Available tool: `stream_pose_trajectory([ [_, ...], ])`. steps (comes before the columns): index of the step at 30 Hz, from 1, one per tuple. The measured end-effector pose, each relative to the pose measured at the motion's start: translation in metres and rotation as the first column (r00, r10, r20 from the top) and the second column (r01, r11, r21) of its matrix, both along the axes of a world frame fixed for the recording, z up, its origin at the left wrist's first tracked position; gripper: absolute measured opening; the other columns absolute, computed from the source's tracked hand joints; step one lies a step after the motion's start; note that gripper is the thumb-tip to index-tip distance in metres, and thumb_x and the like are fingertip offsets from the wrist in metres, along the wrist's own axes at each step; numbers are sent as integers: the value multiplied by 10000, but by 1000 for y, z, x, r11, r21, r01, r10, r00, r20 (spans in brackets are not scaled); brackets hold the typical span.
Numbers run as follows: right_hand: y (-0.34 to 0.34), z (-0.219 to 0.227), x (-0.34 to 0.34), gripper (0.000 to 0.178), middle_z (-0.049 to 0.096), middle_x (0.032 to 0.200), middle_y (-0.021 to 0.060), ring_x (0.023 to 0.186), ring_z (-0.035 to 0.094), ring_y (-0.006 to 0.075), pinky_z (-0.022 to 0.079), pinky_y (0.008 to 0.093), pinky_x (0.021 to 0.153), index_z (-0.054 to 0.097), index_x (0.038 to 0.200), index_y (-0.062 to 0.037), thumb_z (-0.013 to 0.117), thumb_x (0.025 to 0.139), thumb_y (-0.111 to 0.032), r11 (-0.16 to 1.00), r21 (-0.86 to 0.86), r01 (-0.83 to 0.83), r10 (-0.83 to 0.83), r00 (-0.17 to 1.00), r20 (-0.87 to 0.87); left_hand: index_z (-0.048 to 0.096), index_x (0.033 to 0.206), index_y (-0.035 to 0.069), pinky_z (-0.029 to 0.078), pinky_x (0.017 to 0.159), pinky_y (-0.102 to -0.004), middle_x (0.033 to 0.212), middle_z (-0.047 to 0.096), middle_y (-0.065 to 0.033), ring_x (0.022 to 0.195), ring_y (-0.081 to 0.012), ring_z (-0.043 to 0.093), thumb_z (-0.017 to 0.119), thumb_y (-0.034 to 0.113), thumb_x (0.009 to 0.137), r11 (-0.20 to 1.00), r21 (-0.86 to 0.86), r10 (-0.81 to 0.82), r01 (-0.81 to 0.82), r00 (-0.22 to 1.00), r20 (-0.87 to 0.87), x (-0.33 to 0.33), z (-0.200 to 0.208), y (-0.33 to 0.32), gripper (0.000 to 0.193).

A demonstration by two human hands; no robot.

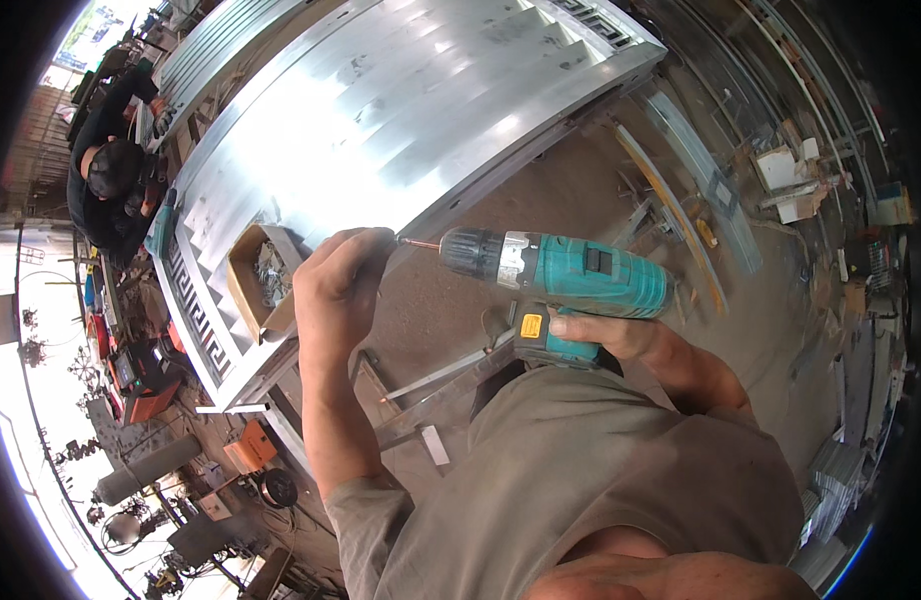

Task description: The person uses a cordless drill to fasten screws into a large metal frame or door panel. They repeatedly position the drill, drive screws into pre-drilled holes, and reposition the panel to access different fastening points. The person then walks away from the work area while holding the drill.

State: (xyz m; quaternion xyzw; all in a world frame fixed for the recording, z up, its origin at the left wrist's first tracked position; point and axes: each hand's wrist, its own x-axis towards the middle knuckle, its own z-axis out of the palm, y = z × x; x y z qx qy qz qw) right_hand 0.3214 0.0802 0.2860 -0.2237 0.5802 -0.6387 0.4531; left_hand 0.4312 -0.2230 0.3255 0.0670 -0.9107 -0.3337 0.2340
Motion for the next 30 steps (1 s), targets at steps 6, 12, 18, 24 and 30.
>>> stream_pose_trajectory([
  [6, 13, 6, -9, 256, 674, 942, -13, 837, 609, 80, 513, 262, 749, 697, 1134, -65, 759, 907, -164, 999, -35, -4, 5, 999, 36, 739, 998, 64, 539, 686, -334, 886, 716, -84, 754, -255, 680, 722, -49, 806, 987, -22, -157, 156, 987, -30, -6, 7, 0, 223],
  [12, 27, 1, -14, 209, 652, 854, -12, 750, 590, 86, 495, 263, 691, 690, 1058, -69, 767, 895, -174, 998, -15, 60, -58, 993, 100, 734, 968, 71, 501, 635, -350, 823, 678, -63, 693, -256, 614, 729, -63, 719, 898, -370, -263, 239, 965, -14, -16, 16, 3, 282],
  [18, 63, -17, -20, 270, 636, 835, 3, 705, 575, 101, 484, 265, 662, 673, 1104, -55, 770, 869, -146, 995, -43, 88, -72, 956, 284, 725, 926, 21, 500, 664, -320, 809, 693, -101, 733, -222, 646, 750, -89, 746, 934, -6, -356, 356, 934, -16, -47, 4, 33, 213],
  [24, 119, -59, -27, 330, 629, 824, 34, 687, 577, 114, 478, 277, 630, 660, 1144, -8, 761, 849, -117, 919, -266, 291, -174, 904, 390, 534, 1395, -23, 532, 840, -354, 1108, 700, -164, 903, -233, 662, 759, 6, 863, 636, 712, -364, 297, 929, -62, -106, -56, 104, 579],
  [30, 206, -107, -57, 544, 665, 825, 78, 683, 612, 171, 505, 328, 643, 625, 1200, 11, 860, 795, -265, 830, -197, 522, -361, 772, 524, 368, 1570, 128, 382, 1158, -489, 1552, 438, -186, 1409, -336, 455, 816, 129, 820, 949, -154, -210, 274, 918, 337, -245, -153, 192, 874],
])
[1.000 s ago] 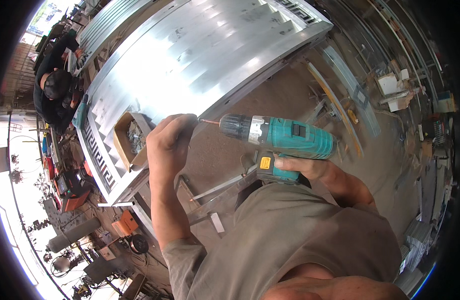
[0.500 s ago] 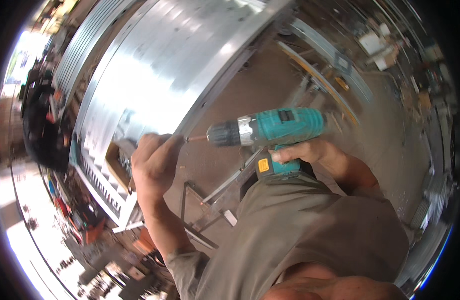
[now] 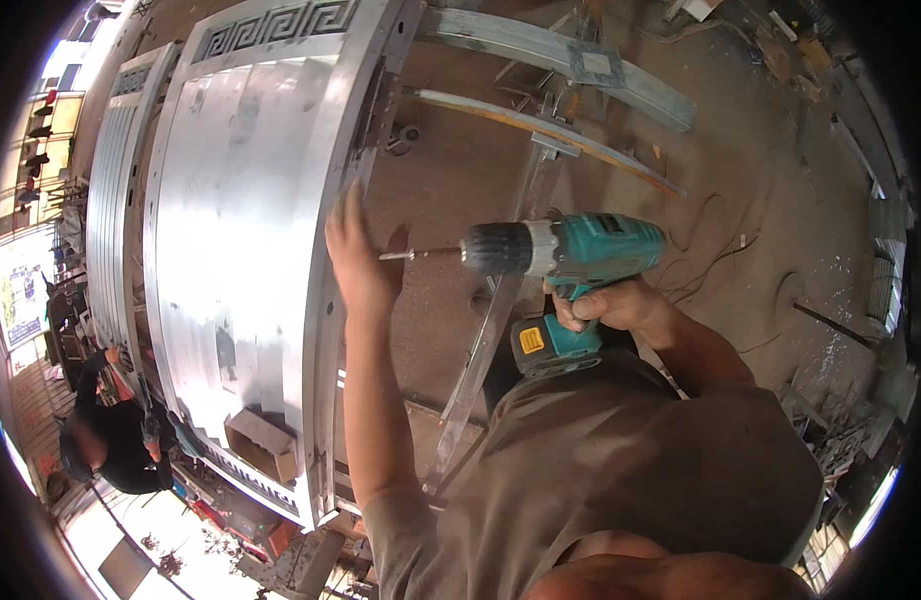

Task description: The person uses a cordless drill to fasten screws into a large metal frame or door panel. They repeatedly position the drill, drive screws into pre-drilled holes, and reposition the panel to access different fastening points. The person then walks away from the work area while holding the drill.

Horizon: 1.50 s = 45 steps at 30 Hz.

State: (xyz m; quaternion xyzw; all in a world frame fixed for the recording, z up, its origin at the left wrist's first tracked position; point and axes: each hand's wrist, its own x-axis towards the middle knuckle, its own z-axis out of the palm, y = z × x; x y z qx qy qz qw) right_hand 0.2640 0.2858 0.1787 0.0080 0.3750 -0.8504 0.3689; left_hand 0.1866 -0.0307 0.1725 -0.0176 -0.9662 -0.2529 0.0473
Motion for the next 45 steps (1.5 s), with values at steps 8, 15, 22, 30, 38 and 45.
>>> stream_pose_trajectory([
  [8, 97, -86, -77, 420, 645, 864, 11, 744, 590, 124, 489, 295, 686, 650, 1171, -37, 821, 869, -275, 991, 133, 1, -12, 997, 80, 385, 1587, 223, 337, 1192, -484, 1651, 336, -100, 1478, -311, 390, 625, 229, 934, 427, -904, -171, 15, 983, -64, -176, -146, 16, 695],
  [15, 110, -161, -128, 197, 664, 937, -15, 842, 607, 92, 504, 282, 773, 681, 1057, -72, 762, 918, -185, 996, 84, 3, -4, 1000, 8, 705, 1173, 87, 447, 1075, -486, 1443, 556, -95, 1340, -335, 534, 672, 223, 904, 482, -870, -291, -106, 917, -273, -183, -119, -11, 303],
  [22, 50, -220, -144, 329, 706, 1090, 36, 998, 647, 147, 537, 311, 872, 673, 1190, -76, 785, 930, -244, 998, -59, -38, 38, 999, 1, 737, 1109, 120, 475, 1061, -464, 1452, 479, -171, 1358, -357, 476, 864, 123, 750, 726, -688, -215, 26, 958, -191, -196, -102, -17, 381],
  [30, -66, -263, -138, 397, 699, 1164, 79, 1038, 658, 181, 548, 337, 892, 661, 1241, -55, 776, 940, -288, 979, -194, 57, -22, 984, 176, 603, 1340, 74, 461, 1078, -506, 1498, 473, -227, 1358, -422, 481, 789, 124, 870, 477, -828, -463, 294, 885, 48, -214, -86, -48, 508],
  [38, -144, -268, -121, 284, 726, 1106, 77, 981, 709, 156, 599, 312, 860, 654, 1191, -46, 745, 957, -179, 930, -309, 197, -114, 957, 268, 503, 1435, 67, 581, 957, -403, 1439, 542, -187, 1269, -336, 590, 782, 101, 892, 580, -759, -522, 297, 850, -66, -214, -93, -55, 612],
  [45, -174, -277, -114, 369, 704, 1067, 96, 950, 718, 176, 642, 314, 650, 599, 1284, -50, 720, 973, -207, 912, -338, 233, -168, 963, 210, 518, 1402, -2, 607, 901, -401, 1305, 619, -188, 1143, -304, 664, 756, 236, 941, 572, -790, -422, 218, 905, -56, -215, -89, -73, 571],
])
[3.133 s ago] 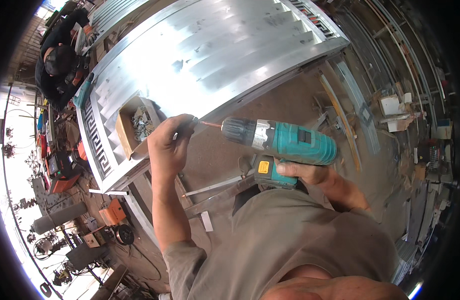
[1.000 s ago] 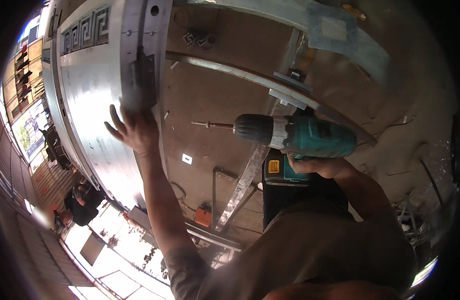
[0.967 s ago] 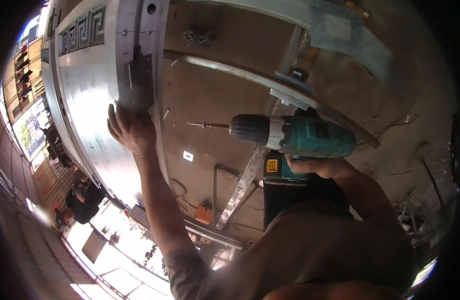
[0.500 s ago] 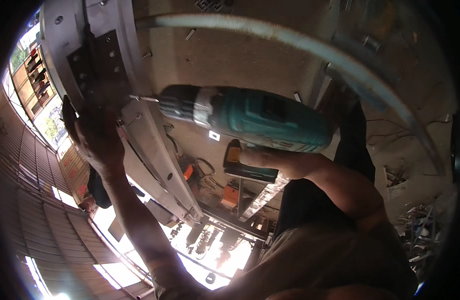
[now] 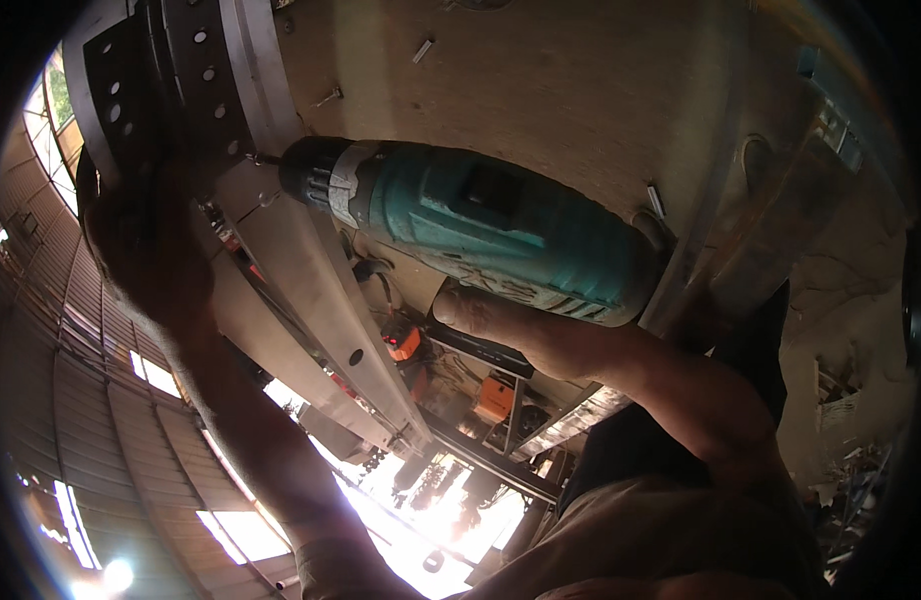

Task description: The person uses a cordless drill to fasten screws into a large metal frame or door panel. They repeatedly position the drill, drive screws into pre-drilled holes, and reposition the panel to access different fastening points. The person then walks away from the work area while holding the drill.

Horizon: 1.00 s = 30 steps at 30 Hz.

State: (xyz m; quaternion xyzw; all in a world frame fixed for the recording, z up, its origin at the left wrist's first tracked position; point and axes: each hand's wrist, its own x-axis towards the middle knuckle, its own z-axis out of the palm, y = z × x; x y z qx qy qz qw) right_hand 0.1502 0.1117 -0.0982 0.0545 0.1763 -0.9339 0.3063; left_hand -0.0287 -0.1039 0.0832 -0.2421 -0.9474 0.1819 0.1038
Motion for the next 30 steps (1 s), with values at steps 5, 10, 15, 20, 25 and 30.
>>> stream_pose_trajectory([
  [5, 6, 6, 0, 432, 677, 1107, 122, 910, 728, 198, 633, 315, 469, 536, 1348, -41, 691, 987, -221, 999, 0, -54, 54, 999, 4, 550, 1386, 18, 612, 875, -401, 1222, 659, -166, 1082, -286, 691, 754, 292, 943, 998, -51, 25, -28, 998, -54, -5, 0, -4, 560],
  [10, 3, 6, -3, 397, 685, 1119, 118, 936, 722, 191, 647, 319, 599, 558, 1312, -32, 705, 976, -183, 1000, 28, -3, 4, 1000, -17, 560, 1396, 57, 603, 861, -389, 1206, 669, -132, 1074, -269, 688, 757, 278, 941, 995, 1, 96, -96, 993, -70, -1, -4, -6, 543],
  [15, -3, 2, -7, 315, 709, 1096, 94, 973, 704, 154, 600, 305, 822, 615, 1226, -33, 737, 950, -125, 963, 117, 244, -224, 961, -162, 536, 1431, 73, 598, 879, -395, 1239, 659, -133, 1087, -263, 685, 757, 276, 940, 996, 24, 93, -91, 993, -75, 2, -6, -1, 576],
  [20, -3, 3, -8, 311, 708, 1102, 91, 1010, 695, 148, 597, 305, 857, 618, 1219, -34, 743, 945, -116, 975, 86, 205, -196, 976, -97, 523, 1449, 80, 597, 902, -415, 1265, 647, -142, 1119, -278, 678, 749, 308, 943, 927, 337, 157, -163, 987, 44, 3, -11, 5, 599],
  [25, -5, 4, -11, 318, 704, 1102, 96, 1012, 697, 153, 602, 303, 867, 616, 1222, -37, 746, 943, -116, 989, 46, 139, -137, 990, -46, 520, 1447, 66, 591, 922, -431, 1274, 646, -142, 1135, -292, 675, 739, 303, 944, 967, 218, 144, -134, 989, -28, 5, -10, 11, 597],
  [30, -7, 0, -13, 312, 706, 1085, 98, 996, 701, 155, 606, 306, 852, 614, 1215, -31, 742, 942, -111, 975, 68, 211, -203, 973, -106, 533, 1433, 50, 578, 941, -434, 1318, 635, -157, 1165, -303, 662, 744, 277, 934, 990, 126, 77, -70, 996, -49, 7, -9, 15, 587],
])
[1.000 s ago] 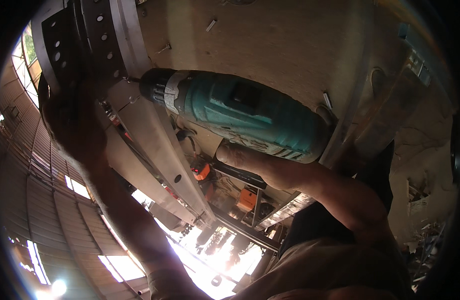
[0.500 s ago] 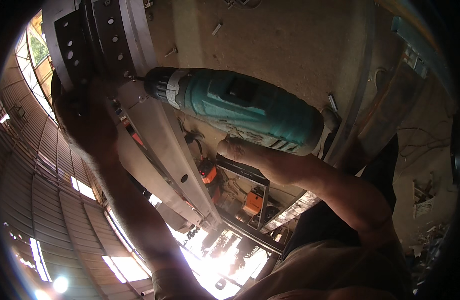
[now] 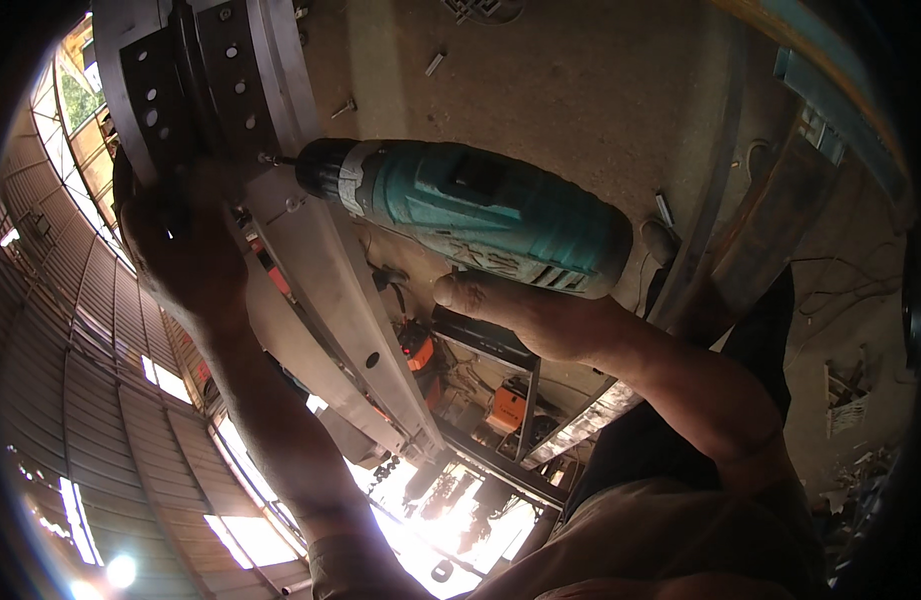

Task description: The person uses a cordless drill to fasten screws into a large metal frame or door panel. They repeatedly position the drill, drive screws into pre-drilled holes, and reposition the panel to access different fastening points. The person then walks away from the work area while holding the drill.

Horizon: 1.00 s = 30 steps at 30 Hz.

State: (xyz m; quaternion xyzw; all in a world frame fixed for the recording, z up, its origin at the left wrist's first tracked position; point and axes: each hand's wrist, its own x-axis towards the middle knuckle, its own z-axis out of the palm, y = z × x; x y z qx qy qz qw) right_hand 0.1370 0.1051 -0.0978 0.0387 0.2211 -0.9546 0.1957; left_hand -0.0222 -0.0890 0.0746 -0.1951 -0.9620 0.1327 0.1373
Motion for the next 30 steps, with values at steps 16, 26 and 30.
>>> stream_pose_trajectory([
  [16, 46, 11, -31, 253, 722, 1009, 120, 906, 718, 183, 609, 342, 821, 638, 1182, -2, 686, 956, -107, 947, 150, -283, 283, 959, 26, 564, 1423, 34, 561, 853, -360, 1339, 630, -141, 1079, -239, 663, 782, 236, 916, 994, 108, 24, -28, 999, 39, -3, 0, 0, 588],
  [26, 56, 9, -40, 312, 718, 1049, 137, 986, 710, 199, 598, 353, 875, 622, 1226, -1, 685, 939, -105, 911, 204, -358, 362, 932, 17, 543, 1451, 56, 569, 866, -372, 1375, 615, -152, 1081, -247, 667, 779, 197, 911, 989, 137, 43, -52, 997, 66, -4, -1, 7, 606],
  [30, 56, 12, -41, 322, 717, 1063, 139, 984, 708, 201, 594, 363, 885, 620, 1232, -4, 692, 939, -117, 911, 185, -369, 367, 929, 48, 540, 1446, 57, 578, 905, -393, 1391, 604, -156, 1120, -271, 668, 780, 177, 908, 997, 59, 53, -55, 998, 30, -3, -2, 8, 601],
])
